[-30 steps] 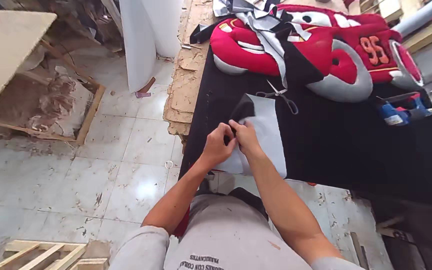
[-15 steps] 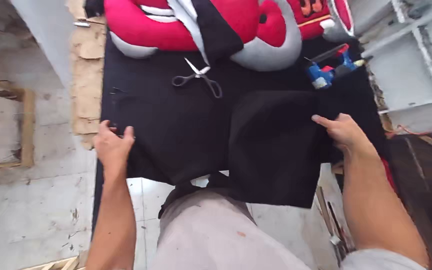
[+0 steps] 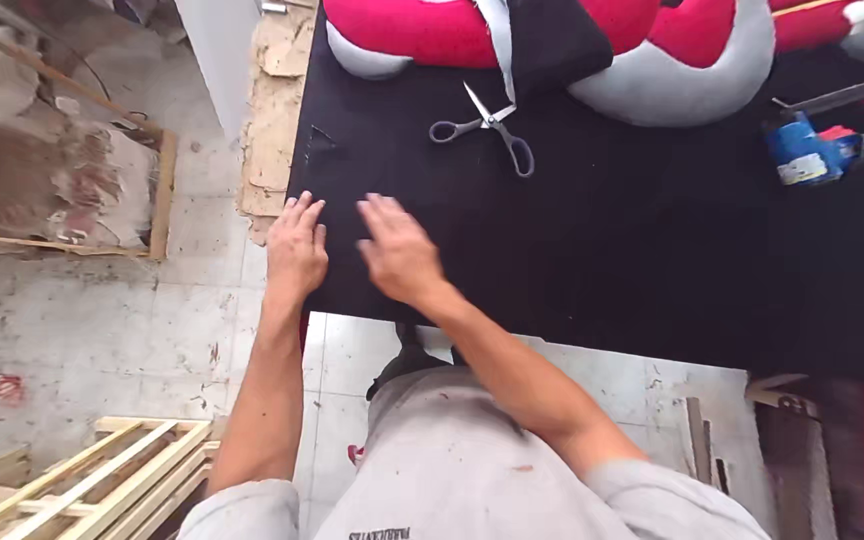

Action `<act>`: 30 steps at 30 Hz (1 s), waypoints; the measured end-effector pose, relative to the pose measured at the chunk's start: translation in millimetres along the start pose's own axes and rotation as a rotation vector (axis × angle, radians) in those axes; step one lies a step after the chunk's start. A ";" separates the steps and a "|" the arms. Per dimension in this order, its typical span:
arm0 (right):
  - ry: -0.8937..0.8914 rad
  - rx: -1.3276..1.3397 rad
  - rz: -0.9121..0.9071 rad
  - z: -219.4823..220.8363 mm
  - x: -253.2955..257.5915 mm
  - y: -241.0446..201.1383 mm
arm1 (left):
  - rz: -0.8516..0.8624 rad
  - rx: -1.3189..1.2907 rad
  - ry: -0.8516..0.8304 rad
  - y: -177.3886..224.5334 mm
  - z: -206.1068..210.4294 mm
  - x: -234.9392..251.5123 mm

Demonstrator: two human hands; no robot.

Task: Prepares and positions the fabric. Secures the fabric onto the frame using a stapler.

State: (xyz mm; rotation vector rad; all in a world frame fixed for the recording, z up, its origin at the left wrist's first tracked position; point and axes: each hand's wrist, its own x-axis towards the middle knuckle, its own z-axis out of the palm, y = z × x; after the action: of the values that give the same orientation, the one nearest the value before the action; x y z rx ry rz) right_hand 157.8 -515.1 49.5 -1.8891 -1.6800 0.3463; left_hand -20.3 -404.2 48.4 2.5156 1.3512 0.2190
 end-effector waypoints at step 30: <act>0.222 -0.199 0.323 -151.7 -148.2 215.5 | 0.717 -0.030 -0.245 339.1 145.3 4.2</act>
State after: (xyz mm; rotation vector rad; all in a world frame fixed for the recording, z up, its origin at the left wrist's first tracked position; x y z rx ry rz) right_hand 391.8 -704.2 19.5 -2.2600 -1.3040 0.0891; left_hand 288.4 -603.4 15.9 2.7800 0.3178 0.0612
